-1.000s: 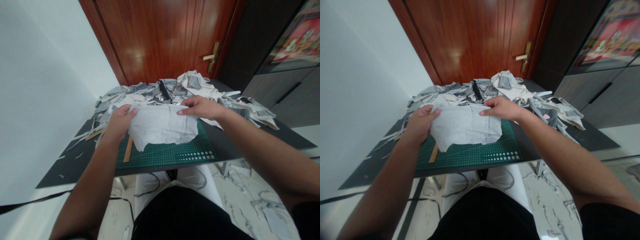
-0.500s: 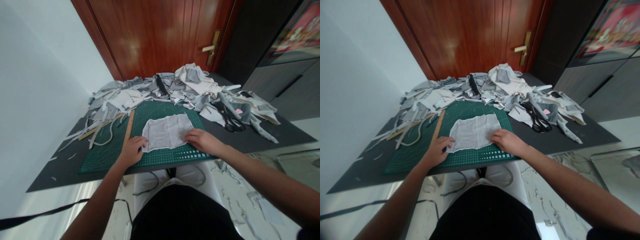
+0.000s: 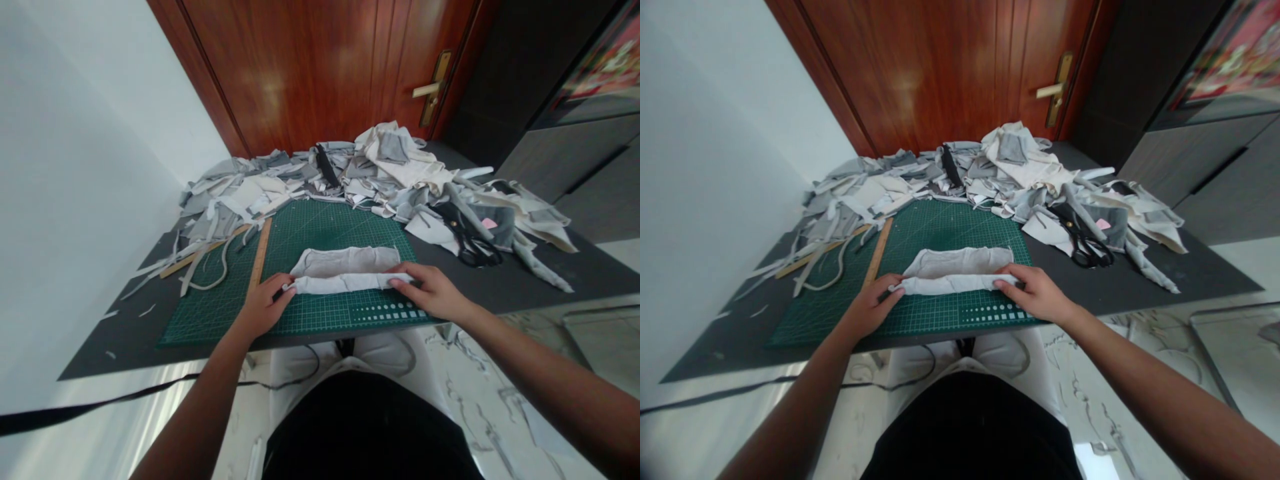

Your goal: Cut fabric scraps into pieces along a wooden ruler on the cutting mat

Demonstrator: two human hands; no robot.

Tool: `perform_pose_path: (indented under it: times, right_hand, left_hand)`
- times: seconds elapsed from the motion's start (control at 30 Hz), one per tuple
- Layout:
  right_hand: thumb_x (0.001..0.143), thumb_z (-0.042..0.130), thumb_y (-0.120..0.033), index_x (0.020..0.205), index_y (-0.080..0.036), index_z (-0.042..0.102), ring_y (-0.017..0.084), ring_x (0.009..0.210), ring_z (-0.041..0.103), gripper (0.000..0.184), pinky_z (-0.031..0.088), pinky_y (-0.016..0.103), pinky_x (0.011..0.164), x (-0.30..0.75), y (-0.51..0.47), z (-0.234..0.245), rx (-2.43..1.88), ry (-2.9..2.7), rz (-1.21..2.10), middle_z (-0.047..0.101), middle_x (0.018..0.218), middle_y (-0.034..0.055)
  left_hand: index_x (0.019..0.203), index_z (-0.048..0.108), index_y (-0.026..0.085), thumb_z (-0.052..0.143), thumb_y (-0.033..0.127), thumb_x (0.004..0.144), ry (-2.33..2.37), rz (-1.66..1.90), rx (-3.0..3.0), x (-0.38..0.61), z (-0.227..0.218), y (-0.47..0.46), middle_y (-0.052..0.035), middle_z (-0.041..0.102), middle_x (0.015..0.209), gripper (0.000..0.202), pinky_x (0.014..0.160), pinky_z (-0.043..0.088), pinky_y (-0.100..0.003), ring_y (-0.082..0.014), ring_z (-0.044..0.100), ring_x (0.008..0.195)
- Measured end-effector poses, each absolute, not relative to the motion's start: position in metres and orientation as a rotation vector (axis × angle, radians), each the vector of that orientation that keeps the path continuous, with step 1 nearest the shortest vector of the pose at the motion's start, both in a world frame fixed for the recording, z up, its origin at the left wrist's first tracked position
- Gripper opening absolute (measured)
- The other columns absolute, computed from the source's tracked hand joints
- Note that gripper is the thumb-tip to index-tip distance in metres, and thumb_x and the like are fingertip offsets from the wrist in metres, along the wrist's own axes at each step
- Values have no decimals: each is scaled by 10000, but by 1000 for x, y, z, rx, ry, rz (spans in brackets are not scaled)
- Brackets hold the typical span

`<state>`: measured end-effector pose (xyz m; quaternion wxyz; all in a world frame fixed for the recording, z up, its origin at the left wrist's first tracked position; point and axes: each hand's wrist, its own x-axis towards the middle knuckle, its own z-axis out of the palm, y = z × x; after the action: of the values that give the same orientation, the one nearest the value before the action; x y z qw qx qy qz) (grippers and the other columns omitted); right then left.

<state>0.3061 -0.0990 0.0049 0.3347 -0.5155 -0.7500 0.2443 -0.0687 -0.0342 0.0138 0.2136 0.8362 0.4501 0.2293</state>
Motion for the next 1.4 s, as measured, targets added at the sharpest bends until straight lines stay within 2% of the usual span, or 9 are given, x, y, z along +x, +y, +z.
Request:
perform_pose_path:
  times: [0.1,0.27,0.63,0.87,1.0,1.1,1.2,1.3,1.4]
  right_hand:
    - [971,517,-561,904,-210,633,184,717,604,376,484,297,669,302,-89,-1,-1442,-1769,689,668,781,13]
    - [961,499,-560,877,-208,587,167,667,560,372,399,265,616,294,-68,-4,-1609,-1623,564,610,711,-6]
    - [1005,472,-397,1103,-169,686,296,905,726,328,460,315,734,285,-47,3,-2047,-1730,239,769,963,149]
    - [1009,450,-347,1174,-135,650,332,883,725,334,506,379,760,277,-44,6,-2217,-1773,171,740,955,195]
    - [967,512,-336,1258,-98,610,376,1048,652,388,528,459,836,260,-59,15,-2065,-1732,-155,644,1223,259]
    - [992,475,-333,1360,-76,581,391,1260,547,461,469,523,1030,233,-73,15,-1788,-1903,-270,541,1438,260]
    - [1045,351,-349,1494,-69,491,327,1440,439,547,353,497,1192,208,-82,4,-1636,-2171,-76,452,1581,198]
    - [1050,337,-472,1563,-94,422,323,1527,335,642,248,543,1249,210,-83,-13,-1725,-2227,50,389,1628,167]
    - [1027,357,-578,1579,-119,408,344,1543,297,720,232,564,1251,234,-84,-23,-1812,-2181,31,354,1646,150]
  left_hand:
    - [1004,620,231,493,401,961,1364,610,2300,-64,15,-30,-47,709,1001,217,867,480,-343,-227,655,944]
    - [778,439,248,423,409,990,1626,521,2318,-51,24,-11,17,526,668,267,643,339,-301,-201,551,673]
    - [862,533,243,485,391,999,1940,449,2288,-25,24,12,-32,631,794,208,647,309,-307,-233,610,777]
    - [1029,589,199,502,390,1001,2035,331,2278,-24,25,17,-121,688,1006,211,754,432,-366,-299,659,935]
    - [1237,569,138,519,350,983,2055,557,2441,-11,33,-1,-207,615,1273,334,953,465,-457,-366,587,1206]
    - [1345,560,168,419,312,1018,1657,594,2668,12,31,-20,-169,558,1446,384,1107,409,-491,-339,511,1349]
    - [1533,426,217,336,305,1047,1271,372,2725,27,16,-27,-91,399,1640,502,1234,304,-458,-260,366,1511]
    - [1588,359,269,316,363,1062,1335,169,2669,17,1,-19,-43,310,1686,537,1279,206,-502,-256,237,1576]
    - [1597,352,253,347,385,1060,1406,147,2656,-7,-2,-11,-62,299,1686,554,1276,213,-506,-268,217,1581]
